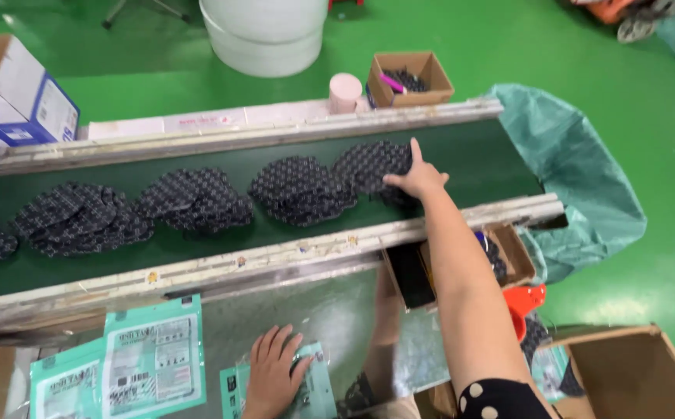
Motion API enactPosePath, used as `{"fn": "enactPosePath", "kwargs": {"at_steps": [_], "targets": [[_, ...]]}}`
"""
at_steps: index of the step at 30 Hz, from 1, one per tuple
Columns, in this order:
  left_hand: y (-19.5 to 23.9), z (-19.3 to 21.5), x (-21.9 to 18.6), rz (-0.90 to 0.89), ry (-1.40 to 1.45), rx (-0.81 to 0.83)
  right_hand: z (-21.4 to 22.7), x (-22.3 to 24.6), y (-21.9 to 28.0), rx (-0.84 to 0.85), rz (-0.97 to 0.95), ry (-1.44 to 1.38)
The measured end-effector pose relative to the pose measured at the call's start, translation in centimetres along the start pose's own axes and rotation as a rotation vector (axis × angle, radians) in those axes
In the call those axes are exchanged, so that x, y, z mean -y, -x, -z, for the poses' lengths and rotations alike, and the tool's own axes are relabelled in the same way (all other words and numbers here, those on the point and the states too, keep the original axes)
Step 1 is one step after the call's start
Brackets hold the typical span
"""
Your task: Packing face masks into plastic bags at a factory workstation.
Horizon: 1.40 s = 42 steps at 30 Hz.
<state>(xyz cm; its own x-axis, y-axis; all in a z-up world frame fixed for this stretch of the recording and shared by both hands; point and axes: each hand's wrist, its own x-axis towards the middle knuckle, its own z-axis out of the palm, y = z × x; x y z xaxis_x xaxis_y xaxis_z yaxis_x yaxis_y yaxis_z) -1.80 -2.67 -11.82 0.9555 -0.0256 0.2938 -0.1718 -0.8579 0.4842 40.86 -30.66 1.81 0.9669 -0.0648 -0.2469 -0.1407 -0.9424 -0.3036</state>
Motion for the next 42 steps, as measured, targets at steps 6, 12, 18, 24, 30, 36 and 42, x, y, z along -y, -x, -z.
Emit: {"fn": "enactPosePath", "kwargs": {"at_steps": [6, 12, 18, 24, 30, 36, 42], "targets": [[-0.4, 1.2, -0.3, 0.056, 0.062, 0.04, -2.5, -3.5, 1.9, -0.296, 0.272, -0.912], [-1.9, 3.3, 0.1, -0.161, -0.009, -0.422, -3.4, 2.9, 22.8, -0.079, 0.393, -1.376], [-4.2, 8.2, -0.9, -0.382, -0.22, -0.316, -8.4, 0.7, 22.6, 0.573, 0.845, -0.938], [-1.9, 8.6, -1.4, -0.116, 0.378, -0.018, -5.4, -3.7, 7.2, -0.736, 0.503, 0.024], [-1.2, 9.4, -0.6, -0.074, 0.578, 0.122, -3.8, -2.0, 8.1, -0.583, 0.348, 0.113], [-3.0, 12.5, -0.3, -0.221, 0.469, -0.085, -2.3, 6.2, 28.4, -0.208, 0.969, 0.158], [-1.3, 6.8, 4.3, 0.269, 0.849, 0.106, -11.0, 0.5, 27.3, 1.016, 0.828, -0.947]]}}
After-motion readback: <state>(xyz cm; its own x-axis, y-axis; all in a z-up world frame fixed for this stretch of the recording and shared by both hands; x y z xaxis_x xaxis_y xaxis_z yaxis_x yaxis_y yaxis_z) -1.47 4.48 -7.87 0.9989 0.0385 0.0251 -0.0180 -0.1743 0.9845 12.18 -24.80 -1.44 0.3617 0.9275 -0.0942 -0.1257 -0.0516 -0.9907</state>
